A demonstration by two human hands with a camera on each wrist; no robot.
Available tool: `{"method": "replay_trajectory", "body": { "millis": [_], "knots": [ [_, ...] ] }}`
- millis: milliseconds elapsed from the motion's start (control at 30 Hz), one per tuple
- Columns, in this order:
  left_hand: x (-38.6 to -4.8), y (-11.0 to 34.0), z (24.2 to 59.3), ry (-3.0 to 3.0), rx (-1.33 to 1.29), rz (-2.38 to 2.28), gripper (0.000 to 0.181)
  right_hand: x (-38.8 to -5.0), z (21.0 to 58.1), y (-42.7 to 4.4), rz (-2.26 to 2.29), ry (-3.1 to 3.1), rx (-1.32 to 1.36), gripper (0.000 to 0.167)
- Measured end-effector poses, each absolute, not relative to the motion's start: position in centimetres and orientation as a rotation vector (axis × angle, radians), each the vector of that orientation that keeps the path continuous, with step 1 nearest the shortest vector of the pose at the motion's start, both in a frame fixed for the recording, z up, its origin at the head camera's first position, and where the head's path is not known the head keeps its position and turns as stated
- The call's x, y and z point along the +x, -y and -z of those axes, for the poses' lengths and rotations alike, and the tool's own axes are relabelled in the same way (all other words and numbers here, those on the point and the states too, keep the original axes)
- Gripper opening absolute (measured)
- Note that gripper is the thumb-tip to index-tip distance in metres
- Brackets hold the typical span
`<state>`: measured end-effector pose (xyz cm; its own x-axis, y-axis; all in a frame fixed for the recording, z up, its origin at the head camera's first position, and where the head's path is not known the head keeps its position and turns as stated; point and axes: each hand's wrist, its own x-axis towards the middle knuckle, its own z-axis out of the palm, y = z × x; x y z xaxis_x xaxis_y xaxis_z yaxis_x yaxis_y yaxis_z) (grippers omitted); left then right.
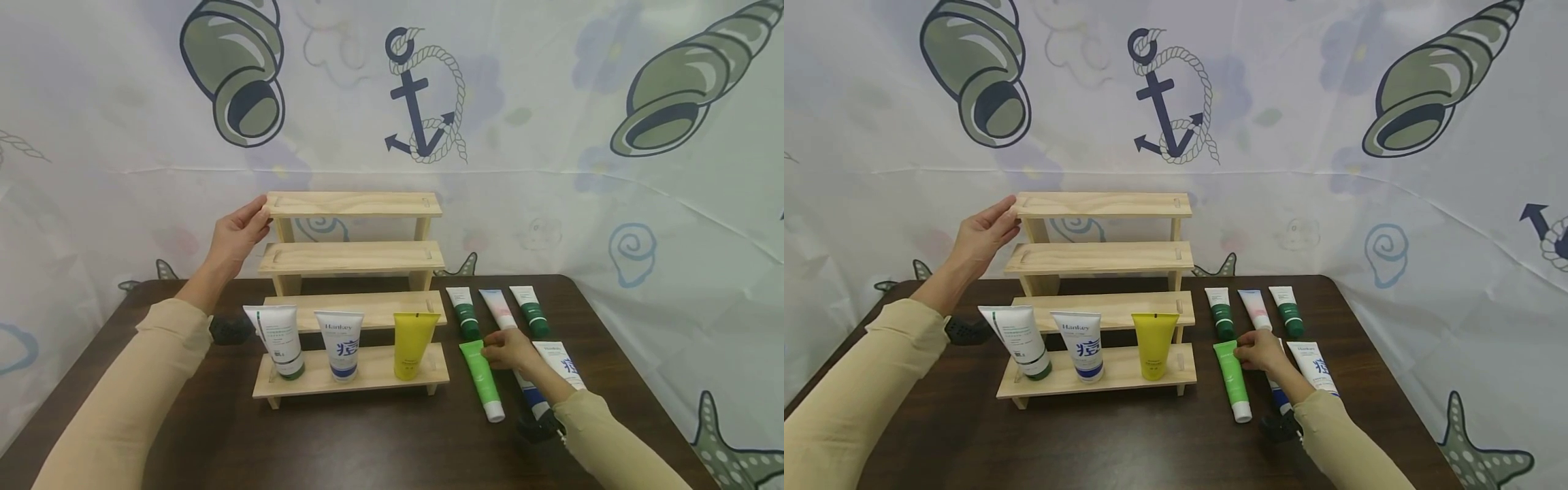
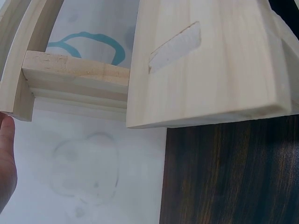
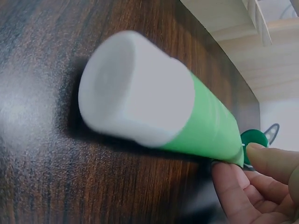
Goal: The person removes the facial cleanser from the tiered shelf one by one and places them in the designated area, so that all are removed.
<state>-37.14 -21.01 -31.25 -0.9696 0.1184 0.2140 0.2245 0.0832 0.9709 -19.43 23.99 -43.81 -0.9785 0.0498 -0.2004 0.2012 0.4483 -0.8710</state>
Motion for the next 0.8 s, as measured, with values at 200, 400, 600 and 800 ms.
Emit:
{"method": "replay_trajectory", "body": {
  "millis": [200, 400, 600, 800],
  "knots": [
    [-37.0, 21.1, 31.3, 2.222, -0.376, 2.089, 0.060, -19.2, 44.0, -24.0, 1.552, -2.560, 0.237, 0.041],
    [-36.9, 21.2, 31.3, 2.149, -0.379, 2.189, 0.060, -18.9, 44.1, -24.0, 1.523, -2.593, 0.239, 0.041],
    [-36.9, 21.1, 31.4, 2.146, -0.385, 2.183, 0.059, -18.7, 43.4, -24.0, 1.483, -2.687, 0.193, 0.042],
    [-37.0, 21.1, 31.3, 2.160, -0.383, 2.171, 0.060, -18.5, 41.5, -24.0, 1.489, -2.762, 0.148, 0.040]
  ]
}}
